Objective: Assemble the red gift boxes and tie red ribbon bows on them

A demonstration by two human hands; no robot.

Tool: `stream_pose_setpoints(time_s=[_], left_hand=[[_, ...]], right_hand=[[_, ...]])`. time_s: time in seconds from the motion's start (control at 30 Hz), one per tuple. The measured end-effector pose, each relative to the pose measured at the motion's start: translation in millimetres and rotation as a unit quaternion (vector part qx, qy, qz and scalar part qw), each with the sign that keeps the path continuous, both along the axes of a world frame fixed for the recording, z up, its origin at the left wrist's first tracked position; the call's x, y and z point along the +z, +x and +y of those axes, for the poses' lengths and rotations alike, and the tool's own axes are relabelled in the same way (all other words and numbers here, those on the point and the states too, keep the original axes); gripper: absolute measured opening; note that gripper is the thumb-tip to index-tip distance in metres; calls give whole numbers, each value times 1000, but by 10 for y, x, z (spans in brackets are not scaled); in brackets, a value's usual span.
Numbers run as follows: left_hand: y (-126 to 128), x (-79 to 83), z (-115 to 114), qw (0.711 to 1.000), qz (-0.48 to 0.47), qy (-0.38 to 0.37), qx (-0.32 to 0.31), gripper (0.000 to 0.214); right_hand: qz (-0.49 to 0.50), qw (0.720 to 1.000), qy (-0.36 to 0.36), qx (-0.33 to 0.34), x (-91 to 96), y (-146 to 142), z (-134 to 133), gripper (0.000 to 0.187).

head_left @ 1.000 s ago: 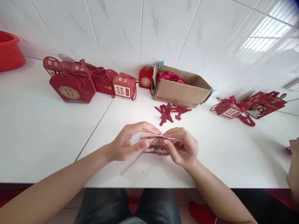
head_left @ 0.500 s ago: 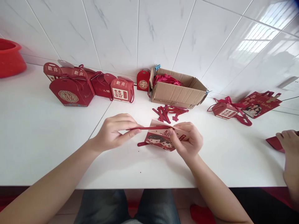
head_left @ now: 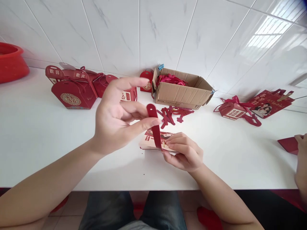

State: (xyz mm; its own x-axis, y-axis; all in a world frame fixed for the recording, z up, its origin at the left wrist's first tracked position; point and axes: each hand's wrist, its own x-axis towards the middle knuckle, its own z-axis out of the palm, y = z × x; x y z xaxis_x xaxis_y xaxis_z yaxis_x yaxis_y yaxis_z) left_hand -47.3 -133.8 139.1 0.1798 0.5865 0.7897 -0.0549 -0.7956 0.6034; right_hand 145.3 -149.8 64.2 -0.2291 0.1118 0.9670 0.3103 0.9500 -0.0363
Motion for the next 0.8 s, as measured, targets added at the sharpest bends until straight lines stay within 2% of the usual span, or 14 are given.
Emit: stream_pose_setpoints(time_s=[0.07, 0.17, 0.23, 0.33, 0.43, 0.5, 0.57, 0.63, 0.8], left_hand=[[80, 41, 46, 999, 37, -21, -7, 64], [122, -4, 155, 988, 102, -110, -41, 22], [98, -75, 217, 972, 118, -191, -74, 7], [22, -178, 246, 938, 113, -292, -147, 13], [-41, -232, 206, 910, 109, -342, -208, 23], [-56, -238, 158, 905, 112, -355, -206, 17], [-50, -226, 104, 909, 117, -358, -180, 6], [-33, -207, 50, 909, 121, -367, -158, 4], [5, -172, -58, 870, 110, -448, -176, 13]], right_hand=[[5, 1000, 16, 7, -3, -2, 0, 18], [6, 1000, 19, 7, -13, -6, -3, 17], [0, 1000, 14, 3, -21, -6, -8, 17], [-11, 1000, 8, -3, -30, 1, -14, 17], [-19, 1000, 2, 0, -28, 15, -21, 18], [-24, 1000, -9, 4, -16, 22, -29, 19], [-28, 999, -19, 5, 5, 25, -44, 20], [-28, 999, -26, 2, 29, 22, -64, 21], [-27, 999, -43, -10, 70, 8, -107, 21]])
